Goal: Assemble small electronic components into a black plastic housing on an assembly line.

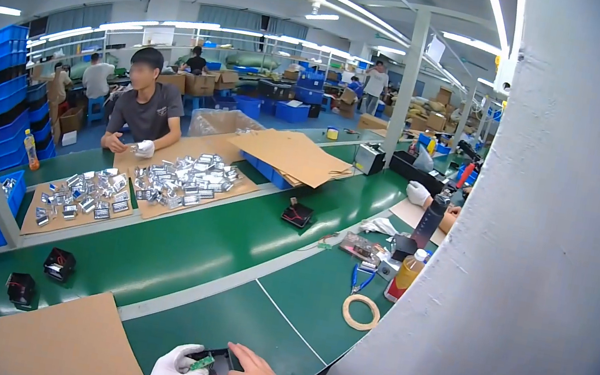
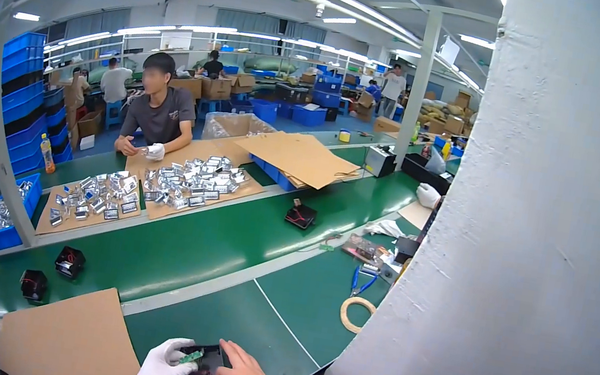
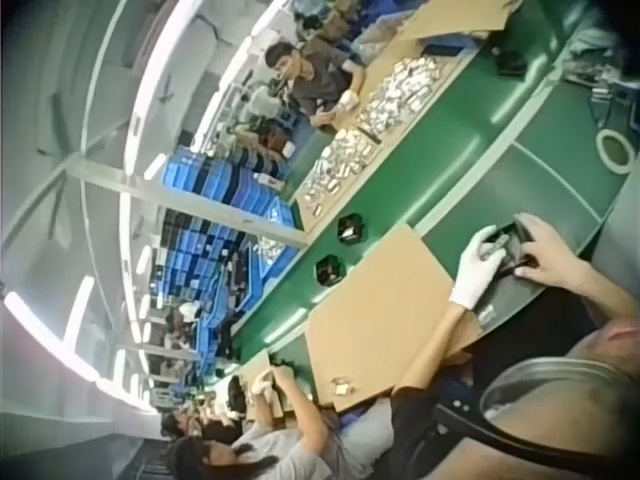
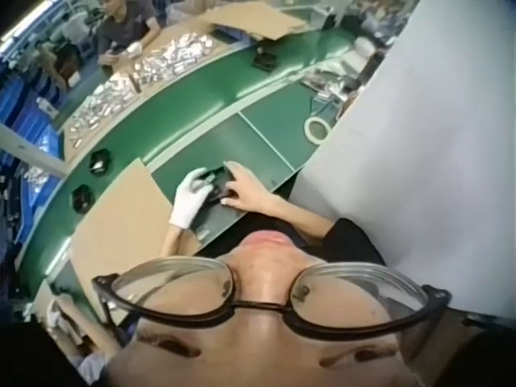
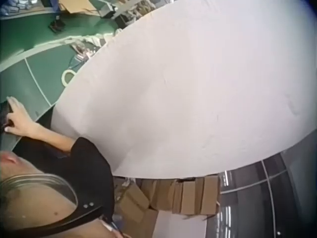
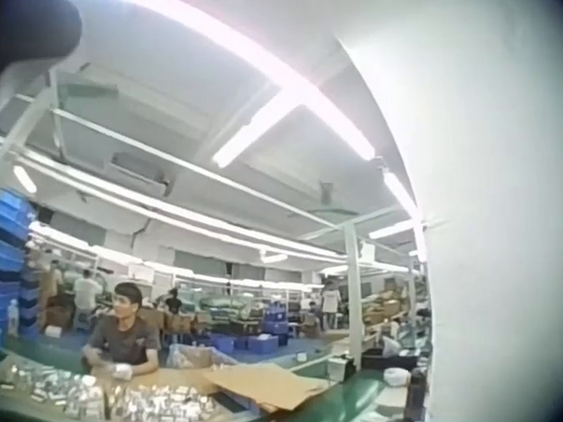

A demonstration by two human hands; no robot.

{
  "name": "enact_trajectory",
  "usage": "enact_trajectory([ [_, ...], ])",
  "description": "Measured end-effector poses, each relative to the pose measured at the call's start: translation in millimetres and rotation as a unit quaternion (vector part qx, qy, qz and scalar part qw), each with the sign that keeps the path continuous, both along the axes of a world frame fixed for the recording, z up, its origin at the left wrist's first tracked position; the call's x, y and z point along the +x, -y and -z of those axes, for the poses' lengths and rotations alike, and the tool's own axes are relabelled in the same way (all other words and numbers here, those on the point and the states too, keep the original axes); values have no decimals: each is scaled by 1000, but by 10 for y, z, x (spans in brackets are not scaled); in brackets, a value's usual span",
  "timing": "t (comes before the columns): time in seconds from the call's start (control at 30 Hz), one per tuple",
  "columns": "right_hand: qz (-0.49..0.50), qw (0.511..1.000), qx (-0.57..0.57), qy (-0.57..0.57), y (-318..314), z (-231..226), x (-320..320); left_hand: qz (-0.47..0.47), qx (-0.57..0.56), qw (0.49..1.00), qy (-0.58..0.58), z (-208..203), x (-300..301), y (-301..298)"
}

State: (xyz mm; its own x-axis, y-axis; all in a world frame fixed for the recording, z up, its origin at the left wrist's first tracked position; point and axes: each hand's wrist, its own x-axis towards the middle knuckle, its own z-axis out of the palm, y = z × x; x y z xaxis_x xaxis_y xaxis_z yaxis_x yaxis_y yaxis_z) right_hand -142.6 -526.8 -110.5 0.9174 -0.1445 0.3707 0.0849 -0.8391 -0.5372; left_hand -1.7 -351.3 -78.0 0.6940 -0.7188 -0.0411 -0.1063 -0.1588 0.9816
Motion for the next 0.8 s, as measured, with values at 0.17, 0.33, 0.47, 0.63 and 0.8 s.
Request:
enact_trajectory([
  [0.17, -44, 992, 114, 16, 81, -422, 64, 72, -79, 986, -131, 174, 80, -146],
  [0.33, -128, 912, 358, -149, 74, -380, 259, 107, -43, 983, -144, 180, 96, -261],
  [0.47, -176, 866, 414, -218, 168, -165, 414, 82, 1, 996, 19, 160, 44, -285],
  [0.63, -227, 886, 279, -292, 304, -268, 463, 97, 130, 980, 117, -89, 46, -389],
  [0.8, -191, 968, -4, -162, 173, -329, 406, 102, 150, 980, 87, -111, -6, -385],
])
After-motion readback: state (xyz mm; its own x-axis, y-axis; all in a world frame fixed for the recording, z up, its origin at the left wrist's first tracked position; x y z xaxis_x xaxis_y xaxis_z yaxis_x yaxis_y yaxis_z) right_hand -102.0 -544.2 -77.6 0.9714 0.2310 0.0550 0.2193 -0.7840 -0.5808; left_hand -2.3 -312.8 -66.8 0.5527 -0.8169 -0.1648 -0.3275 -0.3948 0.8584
